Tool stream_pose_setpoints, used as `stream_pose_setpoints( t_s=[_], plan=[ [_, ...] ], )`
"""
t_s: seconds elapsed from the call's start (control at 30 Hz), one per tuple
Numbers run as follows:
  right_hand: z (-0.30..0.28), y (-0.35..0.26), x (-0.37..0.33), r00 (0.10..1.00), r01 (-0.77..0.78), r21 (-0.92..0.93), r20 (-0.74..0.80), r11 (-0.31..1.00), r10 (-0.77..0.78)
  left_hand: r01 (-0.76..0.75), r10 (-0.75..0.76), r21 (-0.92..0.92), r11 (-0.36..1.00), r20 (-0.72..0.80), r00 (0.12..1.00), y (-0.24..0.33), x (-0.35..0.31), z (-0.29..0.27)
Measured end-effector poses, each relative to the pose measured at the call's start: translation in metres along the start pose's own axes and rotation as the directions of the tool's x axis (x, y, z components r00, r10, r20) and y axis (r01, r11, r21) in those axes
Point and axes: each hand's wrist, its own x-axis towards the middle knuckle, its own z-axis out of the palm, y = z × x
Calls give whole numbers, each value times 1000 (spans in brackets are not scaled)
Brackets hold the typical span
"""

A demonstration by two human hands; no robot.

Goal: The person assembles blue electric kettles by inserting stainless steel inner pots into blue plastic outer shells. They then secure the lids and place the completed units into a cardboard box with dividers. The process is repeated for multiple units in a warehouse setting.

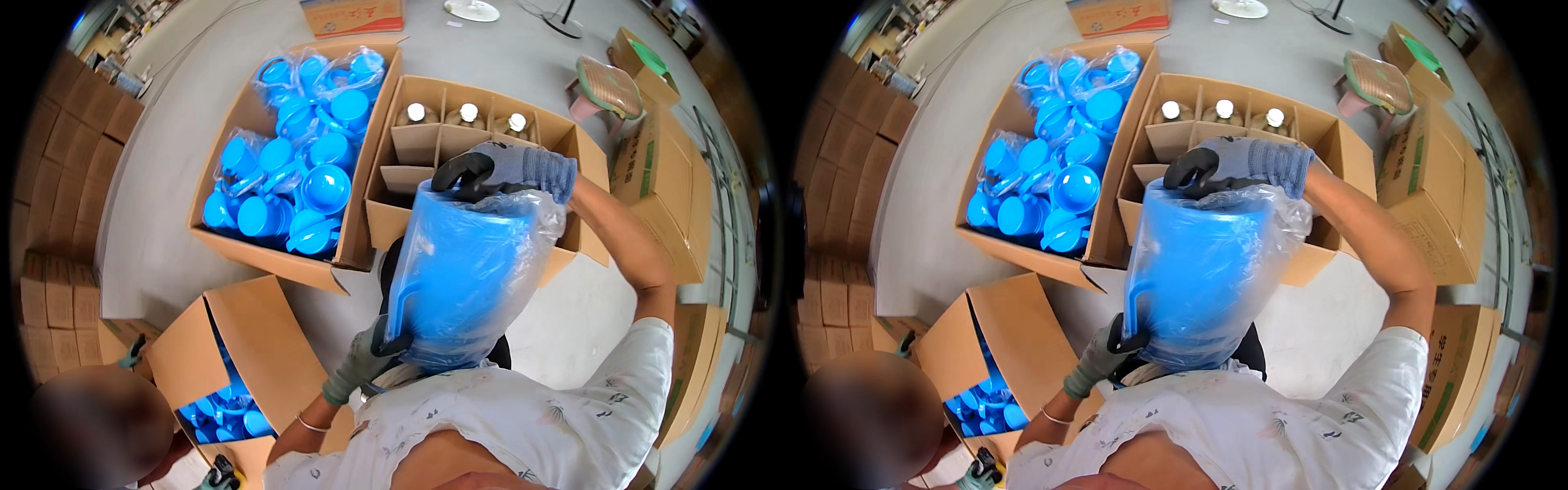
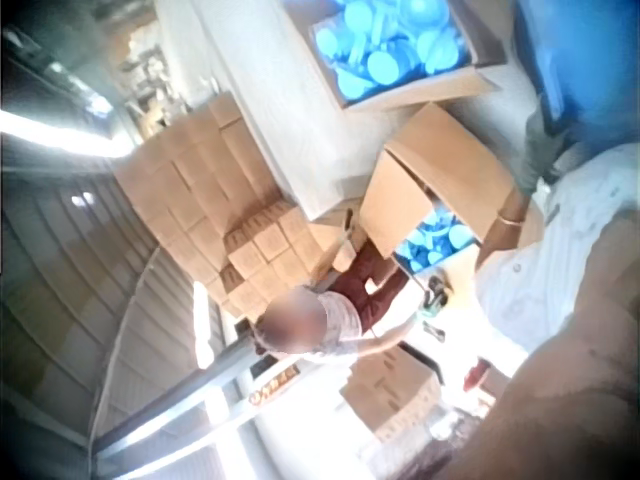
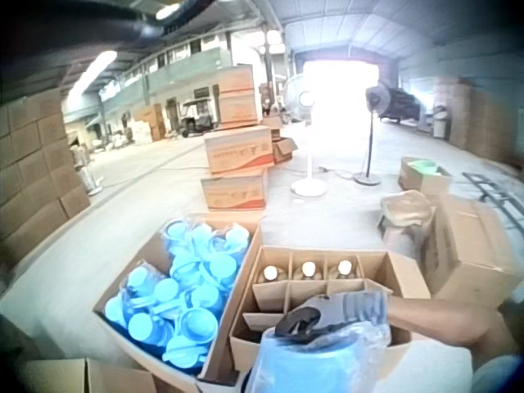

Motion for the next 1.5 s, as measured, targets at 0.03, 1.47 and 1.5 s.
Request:
stream_pose_setpoints(
  t_s=[0.03, 1.47, 1.5],
  plan=[
    [3, -15, 15, 997, 62, -363, 60, 930, -43, 85, -82, -19, 996, 95, 992, 3, 3, -10],
    [51, -42, -78, 813, 551, -702, 329, 452, -480, -220, 179, -274, 936, -168, 970, -34, 64, -1],
    [57, -48, -70, 816, 576, -604, 379, 551, -437, -205, 164, -422, 883, -131, 978, -57, 70, -1]
  ],
)
